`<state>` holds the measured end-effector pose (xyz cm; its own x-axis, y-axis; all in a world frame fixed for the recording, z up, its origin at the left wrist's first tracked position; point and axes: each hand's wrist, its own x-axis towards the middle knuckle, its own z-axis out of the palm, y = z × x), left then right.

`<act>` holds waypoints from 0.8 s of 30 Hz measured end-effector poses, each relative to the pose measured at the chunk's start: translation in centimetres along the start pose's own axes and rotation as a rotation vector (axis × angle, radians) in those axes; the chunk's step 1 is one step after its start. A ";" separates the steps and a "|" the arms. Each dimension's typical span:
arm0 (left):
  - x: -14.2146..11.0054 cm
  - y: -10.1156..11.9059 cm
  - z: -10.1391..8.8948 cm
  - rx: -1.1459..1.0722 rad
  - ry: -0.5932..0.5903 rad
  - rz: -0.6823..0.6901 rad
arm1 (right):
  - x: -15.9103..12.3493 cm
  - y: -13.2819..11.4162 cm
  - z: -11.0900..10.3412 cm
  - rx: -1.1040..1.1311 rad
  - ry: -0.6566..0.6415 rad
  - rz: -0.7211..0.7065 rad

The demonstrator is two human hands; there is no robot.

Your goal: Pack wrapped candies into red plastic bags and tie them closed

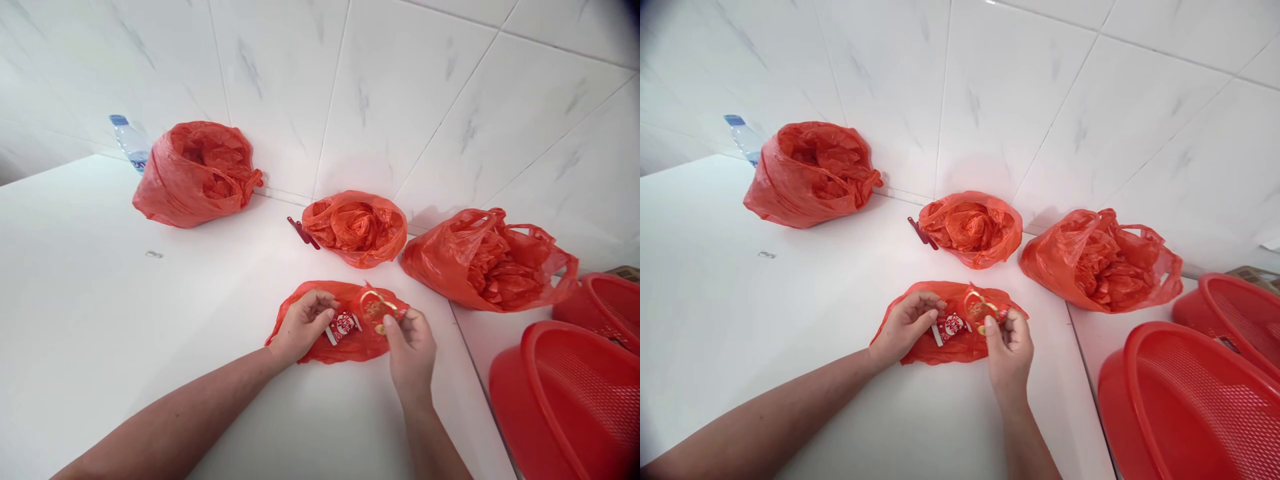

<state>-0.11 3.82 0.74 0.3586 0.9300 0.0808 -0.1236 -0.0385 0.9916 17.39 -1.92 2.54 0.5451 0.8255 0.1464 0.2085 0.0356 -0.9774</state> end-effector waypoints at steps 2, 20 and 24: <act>-0.2 0.0 -0.1 0.241 0.043 0.109 | 0.6 0.2 -0.7 -0.047 0.105 -0.021; 0.3 -1.0 -0.5 1.075 -0.049 0.252 | 1.0 0.5 -1.4 -0.727 0.091 -0.308; 0.3 -0.9 -0.5 1.017 -0.051 0.246 | 1.2 0.9 -1.6 -0.774 0.104 -0.396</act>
<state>-0.35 4.36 -0.21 0.4707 0.8391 0.2727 0.6294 -0.5360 0.5626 19.49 -1.79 2.11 0.3798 0.7764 0.5029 0.8700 -0.1150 -0.4795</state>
